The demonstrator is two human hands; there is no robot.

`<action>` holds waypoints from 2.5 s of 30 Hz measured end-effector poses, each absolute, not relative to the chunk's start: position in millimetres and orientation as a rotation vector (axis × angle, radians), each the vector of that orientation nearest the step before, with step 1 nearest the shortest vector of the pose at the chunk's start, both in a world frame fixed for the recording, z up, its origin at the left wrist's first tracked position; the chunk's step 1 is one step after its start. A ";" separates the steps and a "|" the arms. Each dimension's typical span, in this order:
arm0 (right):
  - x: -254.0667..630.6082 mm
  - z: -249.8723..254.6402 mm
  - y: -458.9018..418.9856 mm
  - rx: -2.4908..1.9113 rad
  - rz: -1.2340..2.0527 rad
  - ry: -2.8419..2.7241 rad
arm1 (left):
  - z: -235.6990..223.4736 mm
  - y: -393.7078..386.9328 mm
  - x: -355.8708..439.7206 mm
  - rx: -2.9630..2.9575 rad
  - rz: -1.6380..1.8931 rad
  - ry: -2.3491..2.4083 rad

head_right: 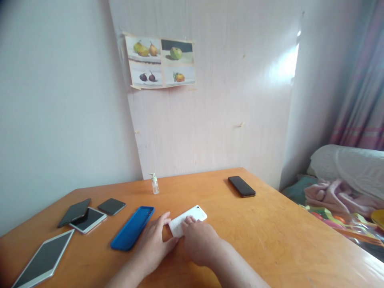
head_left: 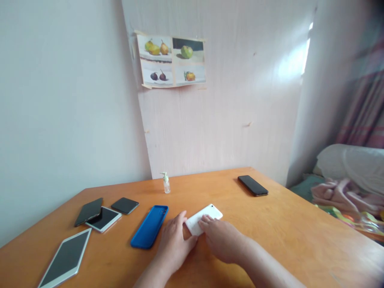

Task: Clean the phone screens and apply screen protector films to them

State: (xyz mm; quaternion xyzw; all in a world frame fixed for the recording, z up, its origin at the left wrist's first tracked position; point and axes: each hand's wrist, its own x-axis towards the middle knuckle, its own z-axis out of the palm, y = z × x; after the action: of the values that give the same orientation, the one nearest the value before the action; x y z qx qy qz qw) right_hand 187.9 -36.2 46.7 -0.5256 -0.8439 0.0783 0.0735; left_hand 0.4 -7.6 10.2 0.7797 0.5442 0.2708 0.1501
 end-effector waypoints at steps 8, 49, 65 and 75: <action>187.8 44.9 -34.2 -1.787 0.165 -2.477 | 9.8 -6.8 1.2 2.251 0.767 1.577; 182.5 40.3 -23.3 -1.524 0.126 -2.487 | 9.6 -4.9 0.5 2.229 0.773 1.564; 170.8 31.7 -14.7 -1.264 0.235 -2.469 | 7.4 -4.8 2.5 2.230 0.838 1.531; 191.2 21.8 5.4 -1.834 0.112 -2.236 | 9.2 -8.1 1.7 2.215 0.824 1.568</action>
State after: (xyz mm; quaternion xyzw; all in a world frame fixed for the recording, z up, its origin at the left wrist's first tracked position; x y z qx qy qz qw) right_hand 191.2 5.4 21.8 -0.6289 -0.7667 0.0385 0.1232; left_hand 1.7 -8.1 9.2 0.7719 0.5464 0.2870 0.1522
